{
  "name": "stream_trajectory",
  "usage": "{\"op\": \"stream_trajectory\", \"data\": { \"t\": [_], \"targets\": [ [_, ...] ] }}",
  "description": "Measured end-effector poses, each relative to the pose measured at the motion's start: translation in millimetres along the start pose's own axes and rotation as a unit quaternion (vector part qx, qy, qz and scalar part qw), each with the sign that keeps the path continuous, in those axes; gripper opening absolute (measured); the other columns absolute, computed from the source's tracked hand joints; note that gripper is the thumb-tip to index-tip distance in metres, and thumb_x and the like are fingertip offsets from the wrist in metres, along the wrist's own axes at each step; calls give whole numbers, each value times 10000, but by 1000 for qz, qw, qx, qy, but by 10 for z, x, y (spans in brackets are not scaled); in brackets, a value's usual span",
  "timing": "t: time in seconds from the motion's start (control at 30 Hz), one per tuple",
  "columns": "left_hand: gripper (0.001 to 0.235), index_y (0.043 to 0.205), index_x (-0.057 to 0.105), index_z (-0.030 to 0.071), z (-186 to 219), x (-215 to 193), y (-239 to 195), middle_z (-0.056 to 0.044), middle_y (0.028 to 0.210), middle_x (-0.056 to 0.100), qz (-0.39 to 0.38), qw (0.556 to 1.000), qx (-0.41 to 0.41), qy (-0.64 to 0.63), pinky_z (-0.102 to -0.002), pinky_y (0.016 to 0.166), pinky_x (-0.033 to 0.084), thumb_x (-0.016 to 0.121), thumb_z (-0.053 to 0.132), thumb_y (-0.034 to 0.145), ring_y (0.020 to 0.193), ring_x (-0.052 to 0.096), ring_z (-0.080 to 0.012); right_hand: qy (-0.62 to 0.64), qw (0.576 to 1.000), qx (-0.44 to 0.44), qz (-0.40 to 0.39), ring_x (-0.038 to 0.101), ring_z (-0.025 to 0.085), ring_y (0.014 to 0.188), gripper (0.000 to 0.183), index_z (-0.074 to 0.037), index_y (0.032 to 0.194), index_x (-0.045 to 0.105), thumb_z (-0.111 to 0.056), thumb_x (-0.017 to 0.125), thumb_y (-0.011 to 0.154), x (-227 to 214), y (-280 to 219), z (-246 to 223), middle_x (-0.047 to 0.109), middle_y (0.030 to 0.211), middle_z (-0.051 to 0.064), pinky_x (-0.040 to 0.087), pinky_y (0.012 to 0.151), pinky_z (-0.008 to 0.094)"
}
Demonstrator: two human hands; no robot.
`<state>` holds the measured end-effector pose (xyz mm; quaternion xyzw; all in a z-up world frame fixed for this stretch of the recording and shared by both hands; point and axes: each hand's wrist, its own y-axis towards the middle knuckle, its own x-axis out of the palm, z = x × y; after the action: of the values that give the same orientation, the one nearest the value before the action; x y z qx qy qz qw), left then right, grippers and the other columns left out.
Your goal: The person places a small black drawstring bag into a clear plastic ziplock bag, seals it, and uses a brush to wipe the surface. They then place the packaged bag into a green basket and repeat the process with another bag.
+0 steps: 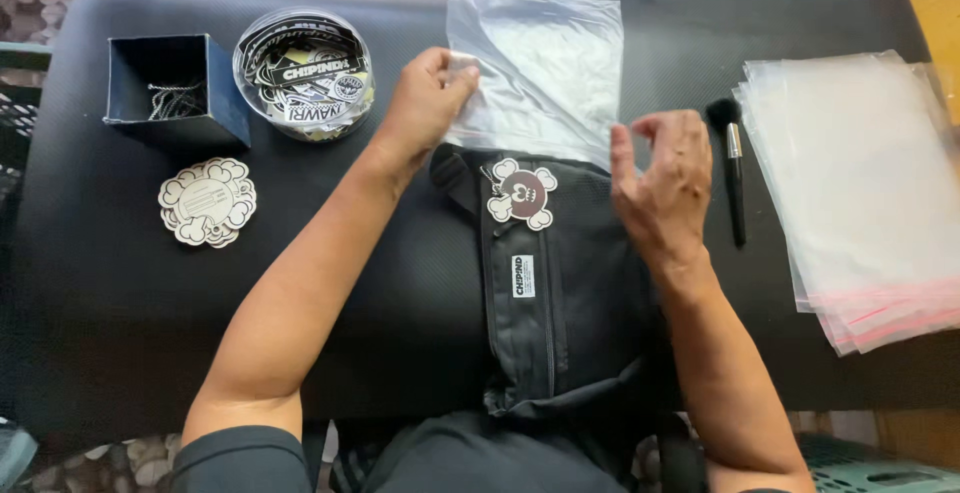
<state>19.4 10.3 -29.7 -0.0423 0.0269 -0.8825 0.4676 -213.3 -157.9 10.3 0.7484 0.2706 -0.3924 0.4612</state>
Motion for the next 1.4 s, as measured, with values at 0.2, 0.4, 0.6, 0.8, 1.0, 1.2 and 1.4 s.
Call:
{"op": "stream_trajectory", "data": {
  "t": [0.2,0.4,0.6,0.8,1.0,1.2,1.4],
  "targets": [
    [227,1125,611,111,-97,-236,124,-50,953,748,93,994,-8,50,-263,609,596,673,224,938,704,702,-108,47,973,150,-170,629,287,1053,306,-109,1068,654,-407,592,1027,-187,-327,161,657,1060,84,466,922,460],
    [288,1156,566,116,-275,-240,128,-75,979,777,129,989,4,73,-277,615,589,670,232,914,698,717,-124,72,955,172,-230,620,235,1170,519,-118,1291,622,-486,660,927,-92,-380,133,639,1241,65,464,986,430],
    [430,1290,496,150,-534,-368,203,-148,1150,745,133,949,75,276,-481,880,517,653,266,907,1038,703,-400,193,922,204,-267,575,119,882,279,-145,1066,644,-361,735,914,-152,-437,378,668,949,-11,411,807,271],
    [666,1563,270,50,-540,-246,61,-217,926,732,95,856,130,492,-599,587,492,594,227,1009,772,681,-473,348,835,269,-331,620,125,956,447,-137,1390,582,-164,658,951,-525,-460,288,694,1066,68,484,837,268],
    [592,1518,396,-14,-786,-254,65,-142,903,620,73,740,200,638,-533,474,501,478,80,939,627,655,-389,489,777,235,-320,644,185,901,472,-83,1404,528,-45,630,945,-474,-758,874,712,1062,154,551,771,327],
    [523,1414,479,6,-625,-127,-107,-218,1310,516,155,611,233,740,-413,920,500,495,-29,892,1137,549,-336,546,751,270,-256,626,233,1030,425,-68,1353,508,25,583,945,-501,-904,959,669,1205,185,490,909,350],
    [177,1045,627,15,-430,-39,-343,-129,905,560,-57,725,447,520,-432,696,524,693,144,943,811,566,-303,593,729,252,-232,623,199,1007,420,-94,1327,513,34,595,935,-405,-1060,1189,670,1171,152,495,875,317]
  ]
}}
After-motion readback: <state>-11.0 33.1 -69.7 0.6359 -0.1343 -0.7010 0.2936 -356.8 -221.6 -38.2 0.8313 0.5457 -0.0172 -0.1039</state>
